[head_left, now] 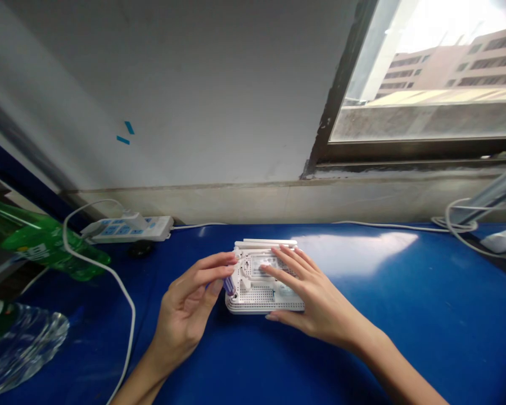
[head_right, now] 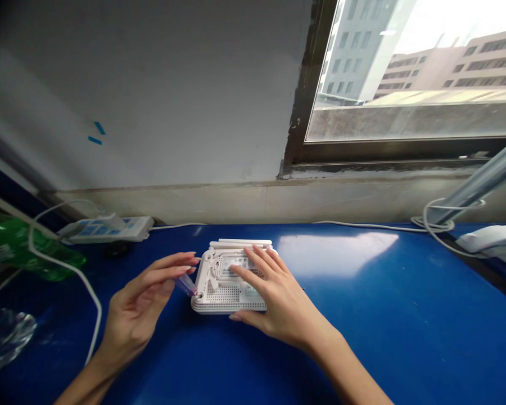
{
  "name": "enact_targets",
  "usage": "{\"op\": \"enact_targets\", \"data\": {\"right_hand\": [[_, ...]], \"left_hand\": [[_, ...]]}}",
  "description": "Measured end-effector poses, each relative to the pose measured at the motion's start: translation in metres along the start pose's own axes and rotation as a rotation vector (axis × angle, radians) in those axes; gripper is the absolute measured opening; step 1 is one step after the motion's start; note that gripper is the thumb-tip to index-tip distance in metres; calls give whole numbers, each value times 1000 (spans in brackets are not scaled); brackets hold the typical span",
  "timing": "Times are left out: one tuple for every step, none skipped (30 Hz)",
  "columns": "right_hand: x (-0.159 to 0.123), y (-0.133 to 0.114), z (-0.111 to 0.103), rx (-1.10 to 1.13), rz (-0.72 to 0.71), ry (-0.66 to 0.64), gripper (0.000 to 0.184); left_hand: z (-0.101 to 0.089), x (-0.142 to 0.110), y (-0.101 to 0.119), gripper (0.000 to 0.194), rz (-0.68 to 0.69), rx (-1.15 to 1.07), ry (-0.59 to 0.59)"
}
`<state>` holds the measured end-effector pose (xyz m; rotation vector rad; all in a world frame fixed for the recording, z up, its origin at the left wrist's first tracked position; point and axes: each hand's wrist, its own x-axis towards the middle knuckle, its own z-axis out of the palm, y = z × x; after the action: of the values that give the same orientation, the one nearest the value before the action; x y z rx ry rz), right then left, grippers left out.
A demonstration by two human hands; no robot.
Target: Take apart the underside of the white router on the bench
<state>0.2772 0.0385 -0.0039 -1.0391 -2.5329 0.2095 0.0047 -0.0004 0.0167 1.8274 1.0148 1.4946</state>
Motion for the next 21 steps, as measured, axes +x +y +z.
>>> {"op": "enact_targets", "data": {"right_hand": [[0, 0, 0, 2, -1, -3, 78], [0, 0, 0, 2, -3, -7, 78], [0, 0, 0, -1, -4, -11, 78], [0, 0, -1, -6, -4, -13, 78], [1, 0, -1, -12, -3, -17, 77], [1, -1, -1, -19, -2, -20, 77], [1, -1, -2, -26, 0, -23, 77], [1, -1, -2, -30, 0, -26, 77], [1, -1, -2, -34, 0, -28, 77], [1, -1, -2, -35, 0, -28, 77], [1, -1, -2, -36, 0, -27, 77], [0, -1, -2, -36, 0, -26, 76], [-1, -1, -1, -37, 1, -25, 76], [-1, -1, -1, -36, 2, -23, 76], [-2, -2, 0, -35, 3, -23, 76], [-2, -2, 0, -34, 4, -23, 76], [-2, -2, 0, -32, 6, -24, 76], [-2, -2, 0, -29, 7, -24, 76], [-2, -2, 0, -26, 7, -24, 76], [-1, -2, 0, -24, 8, -24, 76], [-1, -2, 0, -23, 8, -23, 75]], "left_hand": [[1, 0, 0, 26, -10, -14, 2], [2, 0, 0, 24, -17, -33, 22], [3, 0, 0, 22, -23, -56, 54], [5, 0, -1, 21, -27, -79, 91], [7, 0, -1, 20, -26, -98, 125], [9, 0, -1, 21, -18, -107, 146], [10, -1, 0, 21, -11, -109, 149], [11, -2, 1, 21, -2, -108, 135], [11, -2, 3, 20, 2, -107, 106], [11, -3, 5, 20, 3, -105, 69], [10, -4, 7, 22, 0, -99, 30], [9, -5, 8, 24, -7, -86, -5], [8, -5, 9, 27, -14, -62, -35], [6, -6, 10, 30, -17, -29, -58], [6, -7, 9, 33, -19, 7, -74], [5, -7, 8, 37, -18, 37, -77], [5, -7, 6, 40, -16, 53, -62], [5, -7, 4, 44, -9, 59, -28], [5, -7, 2, 47, 4, 57, 19], [6, -7, 0, 48, 24, 56, 65], [5, -7, -2, 47, 49, 67, 100]]}}
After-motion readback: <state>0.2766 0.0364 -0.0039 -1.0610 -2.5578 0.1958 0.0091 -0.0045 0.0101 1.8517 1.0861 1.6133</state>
